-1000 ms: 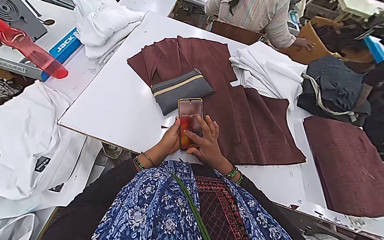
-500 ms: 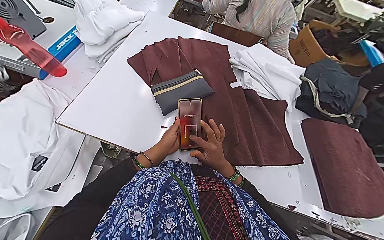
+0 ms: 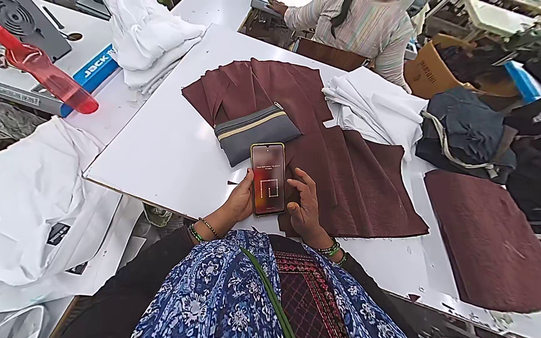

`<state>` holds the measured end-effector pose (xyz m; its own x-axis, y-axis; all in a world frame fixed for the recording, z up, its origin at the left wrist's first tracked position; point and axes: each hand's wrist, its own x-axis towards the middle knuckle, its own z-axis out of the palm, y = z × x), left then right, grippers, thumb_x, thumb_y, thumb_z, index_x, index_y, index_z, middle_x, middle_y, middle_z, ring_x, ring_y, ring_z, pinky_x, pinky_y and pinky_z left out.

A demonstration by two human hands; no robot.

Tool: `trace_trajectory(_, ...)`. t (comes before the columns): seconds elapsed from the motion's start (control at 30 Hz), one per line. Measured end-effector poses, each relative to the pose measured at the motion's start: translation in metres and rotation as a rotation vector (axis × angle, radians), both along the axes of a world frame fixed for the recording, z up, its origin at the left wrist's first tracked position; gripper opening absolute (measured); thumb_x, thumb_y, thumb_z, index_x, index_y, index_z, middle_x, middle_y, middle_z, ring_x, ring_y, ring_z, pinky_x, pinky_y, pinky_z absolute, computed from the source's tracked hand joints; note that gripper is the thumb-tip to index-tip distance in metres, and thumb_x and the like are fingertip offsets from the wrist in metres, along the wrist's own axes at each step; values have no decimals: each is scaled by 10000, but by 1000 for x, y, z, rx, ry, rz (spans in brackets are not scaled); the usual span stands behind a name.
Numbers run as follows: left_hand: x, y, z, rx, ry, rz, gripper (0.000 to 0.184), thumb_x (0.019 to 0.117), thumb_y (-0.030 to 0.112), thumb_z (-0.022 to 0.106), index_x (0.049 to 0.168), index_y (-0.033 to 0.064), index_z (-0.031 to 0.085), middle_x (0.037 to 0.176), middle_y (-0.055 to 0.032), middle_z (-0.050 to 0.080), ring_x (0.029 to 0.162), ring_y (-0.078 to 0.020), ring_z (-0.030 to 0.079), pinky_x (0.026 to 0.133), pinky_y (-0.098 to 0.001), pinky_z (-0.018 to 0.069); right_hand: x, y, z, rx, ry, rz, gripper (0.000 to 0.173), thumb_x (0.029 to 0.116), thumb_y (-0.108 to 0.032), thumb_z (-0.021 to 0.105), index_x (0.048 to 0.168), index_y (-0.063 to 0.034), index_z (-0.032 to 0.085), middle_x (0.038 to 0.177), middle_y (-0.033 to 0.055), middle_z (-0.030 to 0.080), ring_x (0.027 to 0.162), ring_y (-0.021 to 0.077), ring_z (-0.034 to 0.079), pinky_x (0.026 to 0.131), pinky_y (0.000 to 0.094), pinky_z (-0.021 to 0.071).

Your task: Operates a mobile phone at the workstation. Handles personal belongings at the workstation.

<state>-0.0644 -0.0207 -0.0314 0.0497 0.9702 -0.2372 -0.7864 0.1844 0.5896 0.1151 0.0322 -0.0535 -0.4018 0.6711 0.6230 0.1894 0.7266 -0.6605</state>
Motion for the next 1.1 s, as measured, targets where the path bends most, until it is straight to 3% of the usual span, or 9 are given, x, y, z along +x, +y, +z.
trace_trajectory(0.43,-1,-1,-1,31,-31,-15,596,1110,405,33,1367,70,455,1189,-91,712,1139,-191,695,1001,-382,567,1,-1,0,-17,-48,-6,739,1005,-708,287,1158,-88,658,1415,190,535,1417,206,432,1170,322,343)
trace_trajectory(0.57,-1,-1,1,16,-28,-7,598,1111,398,29,1368,64,453,1185,-90,711,1134,-189,695,1000,-383,567,1,-2,-2,21,-66,20,692,1004,-708,305,1127,-154,700,1429,183,533,1460,228,384,1209,376,285)
trace_trajectory(0.67,-1,-1,0,16,-27,-9,588,1112,395,31,1364,70,450,1179,-82,707,1133,-176,691,998,-369,563,-3,-4,-1,78,-160,12,705,985,-746,269,1216,-239,701,1481,199,504,1498,308,323,1226,467,216)
trace_trajectory(0.77,0,0,0,16,-19,-10,586,1112,387,29,1351,70,460,1161,-79,710,1118,-171,694,993,-364,563,-10,-7,3,100,-243,-35,745,975,-758,255,1307,-240,674,1500,254,479,1494,391,322,1216,547,198)
trace_trajectory(0.97,-1,-1,0,10,-43,-23,577,1114,390,44,1346,72,464,1160,-86,713,1109,-180,701,983,-364,570,-18,-1,6,108,-249,-86,768,967,-770,250,1303,-235,685,1500,281,470,1479,450,322,1201,595,202)
trace_trajectory(1.1,-1,-1,-1,23,-56,-20,574,1112,389,44,1332,78,473,1155,-76,719,1105,-173,704,980,-357,573,-17,1,8,110,-179,-62,645,1004,-708,308,1166,-227,705,1495,212,494,1507,353,304,1227,536,172)
